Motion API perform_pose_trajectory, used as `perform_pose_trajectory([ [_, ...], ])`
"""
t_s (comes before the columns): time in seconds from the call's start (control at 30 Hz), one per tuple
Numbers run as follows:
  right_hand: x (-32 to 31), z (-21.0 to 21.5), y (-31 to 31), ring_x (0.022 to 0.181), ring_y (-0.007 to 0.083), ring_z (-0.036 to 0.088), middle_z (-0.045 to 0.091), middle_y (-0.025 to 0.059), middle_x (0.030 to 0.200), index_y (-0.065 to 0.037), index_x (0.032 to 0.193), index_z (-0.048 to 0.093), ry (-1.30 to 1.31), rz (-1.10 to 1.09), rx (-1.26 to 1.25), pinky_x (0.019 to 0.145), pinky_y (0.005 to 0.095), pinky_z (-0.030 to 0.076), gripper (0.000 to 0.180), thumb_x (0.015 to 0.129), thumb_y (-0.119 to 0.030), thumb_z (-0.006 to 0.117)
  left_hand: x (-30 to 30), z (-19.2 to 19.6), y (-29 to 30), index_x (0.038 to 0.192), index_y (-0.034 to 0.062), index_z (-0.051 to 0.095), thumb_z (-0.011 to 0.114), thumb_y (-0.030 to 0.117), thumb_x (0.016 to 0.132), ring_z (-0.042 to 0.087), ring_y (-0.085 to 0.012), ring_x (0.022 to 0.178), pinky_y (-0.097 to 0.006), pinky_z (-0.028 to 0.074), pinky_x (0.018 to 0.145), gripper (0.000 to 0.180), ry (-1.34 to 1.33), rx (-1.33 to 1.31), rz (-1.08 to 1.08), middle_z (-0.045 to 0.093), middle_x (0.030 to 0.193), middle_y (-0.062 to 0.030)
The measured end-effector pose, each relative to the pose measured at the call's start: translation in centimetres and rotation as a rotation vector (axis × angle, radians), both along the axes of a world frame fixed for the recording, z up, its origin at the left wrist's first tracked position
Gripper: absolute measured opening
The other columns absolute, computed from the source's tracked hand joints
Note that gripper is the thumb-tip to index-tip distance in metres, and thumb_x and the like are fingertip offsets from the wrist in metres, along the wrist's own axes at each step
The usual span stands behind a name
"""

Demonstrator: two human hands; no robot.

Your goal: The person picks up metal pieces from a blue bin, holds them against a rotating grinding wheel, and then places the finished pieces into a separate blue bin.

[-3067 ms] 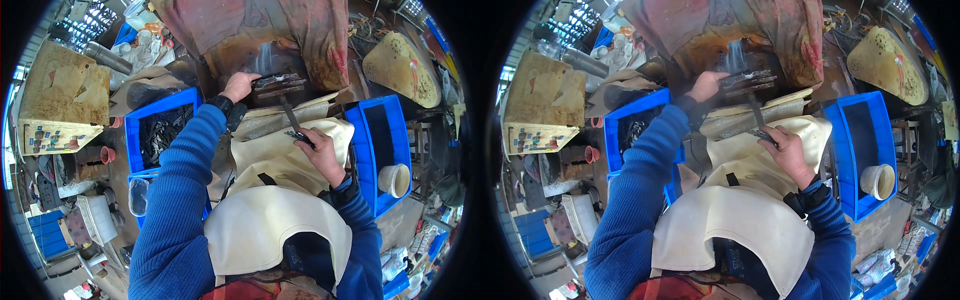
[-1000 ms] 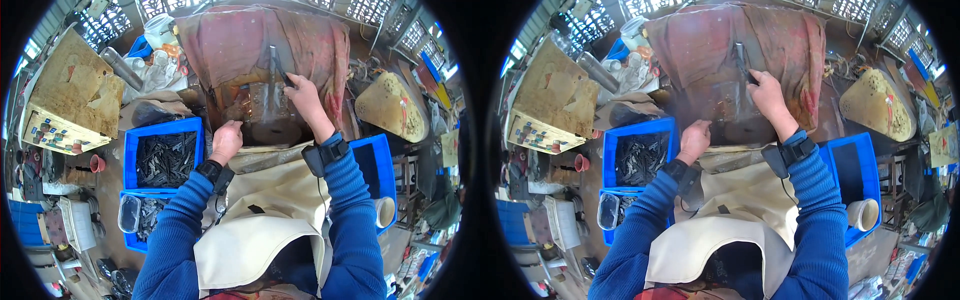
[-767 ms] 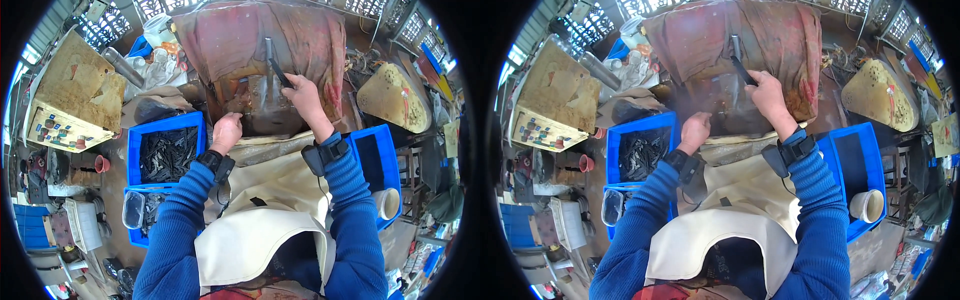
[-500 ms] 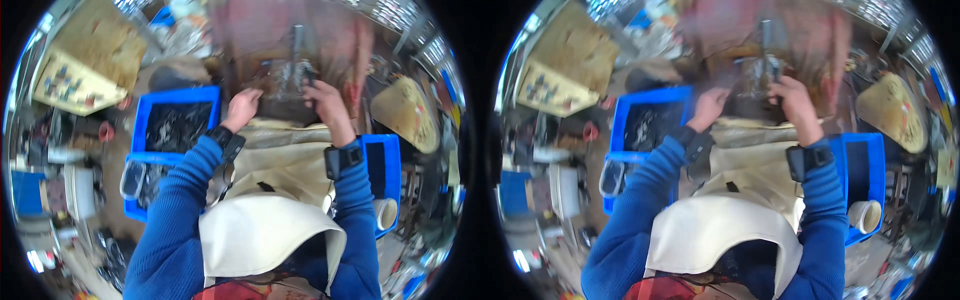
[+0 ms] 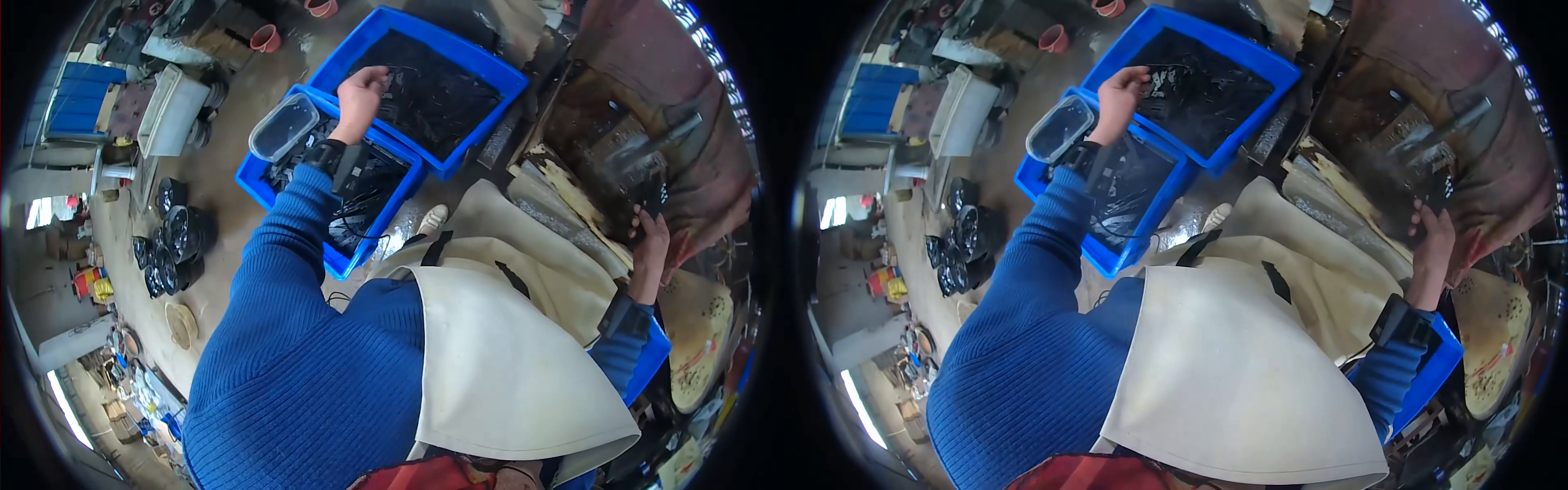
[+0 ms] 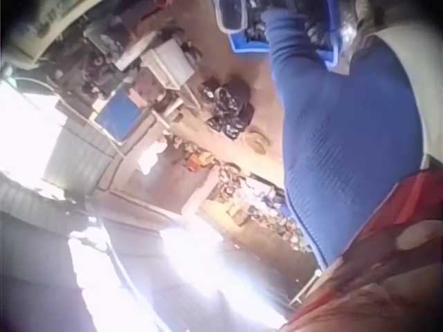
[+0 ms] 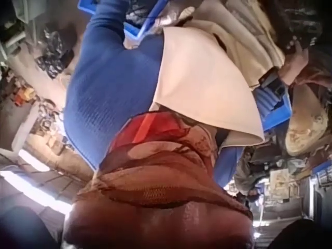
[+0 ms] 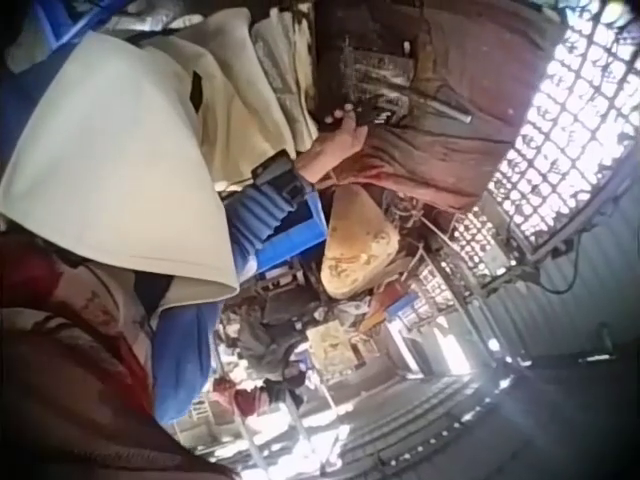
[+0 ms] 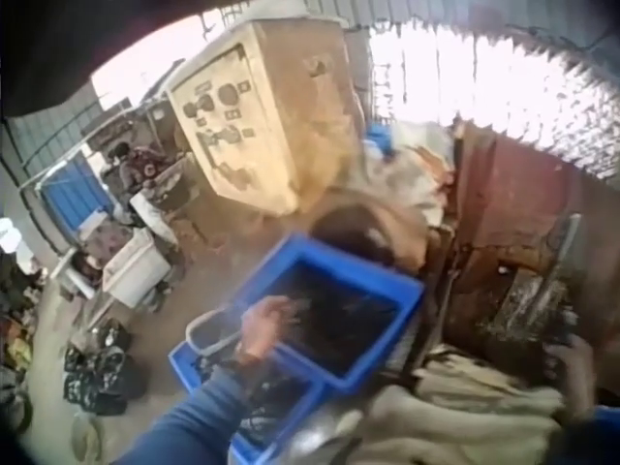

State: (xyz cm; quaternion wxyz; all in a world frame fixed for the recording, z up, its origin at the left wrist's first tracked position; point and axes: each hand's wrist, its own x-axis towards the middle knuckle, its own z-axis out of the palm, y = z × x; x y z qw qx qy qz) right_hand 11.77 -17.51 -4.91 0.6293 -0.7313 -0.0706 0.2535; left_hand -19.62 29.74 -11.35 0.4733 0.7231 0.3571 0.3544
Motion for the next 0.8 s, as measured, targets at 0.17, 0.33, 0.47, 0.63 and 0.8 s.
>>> perform_pose_trajectory([
  [0.17,-4.4,2.4,7.5,0.066,0.0092,0.055,0.063,0.0036,0.086,-0.003,0.101,0.059,-0.056,0.162,0.05,0.053,0.0221,0.041,0.013,0.089,-0.008,0.06,-2.3,0.7,-1.7,0.101,-0.0007,0.068,0.052,-0.003,0.085,0.067,-0.0164,0.076,-0.028,0.053,0.072,0.023,0.015,-0.064,0.059,0.07,0.089,-0.0116],
  [0.33,-3.7,1.1,6.4,0.065,0.0094,0.056,0.064,0.0038,0.088,-0.005,0.102,0.06,-0.127,0.124,-0.028,0.053,0.0231,0.043,0.016,0.088,-0.011,0.065,-3.3,-1.6,-2.2,0.105,0.0034,0.068,0.056,0.003,0.086,0.067,-0.0167,0.077,-0.03,0.053,0.072,0.023,0.221,-0.006,0.026,0.071,0.089,-0.0107],
  [0.47,-3.3,2.1,4.3,0.062,0.0093,0.055,0.062,0.0017,0.082,-0.006,0.099,0.061,-0.099,-0.19,-0.009,0.051,0.0244,0.042,0.014,0.088,-0.013,0.066,-7.3,-2.9,-2.4,0.108,0.0076,0.069,0.058,0.012,0.088,0.067,-0.0163,0.079,-0.029,0.052,0.07,0.023,0.478,0.09,0.066,0.071,0.089,-0.0094],
  [0.63,1.4,1.0,-5.5,0.056,0.0088,0.05,0.054,-0.0021,0.068,-0.007,0.094,0.062,-0.187,-0.501,-0.05,0.048,0.0247,0.039,0.013,0.085,-0.014,0.068,-9.8,-5.4,-0.8,0.114,-0.0006,0.063,0.052,0.004,0.092,0.062,-0.0121,0.081,-0.022,0.047,0.069,0.024,0.176,-0.272,0.069,0.067,0.105,-0.0073],
  [0.8,1.1,-0.5,-12.0,0.051,0.0081,0.045,0.048,-0.0045,0.061,-0.009,0.087,0.063,-0.25,-0.789,-0.005,0.045,0.0247,0.033,0.008,0.083,-0.014,0.069,-8.2,-5.1,-1.4,0.112,0.0014,0.063,0.054,0.004,0.093,0.06,-0.01,0.077,-0.02,0.045,0.064,0.021,0.111,-0.318,0.066,0.066,0.1,-0.0051],
])
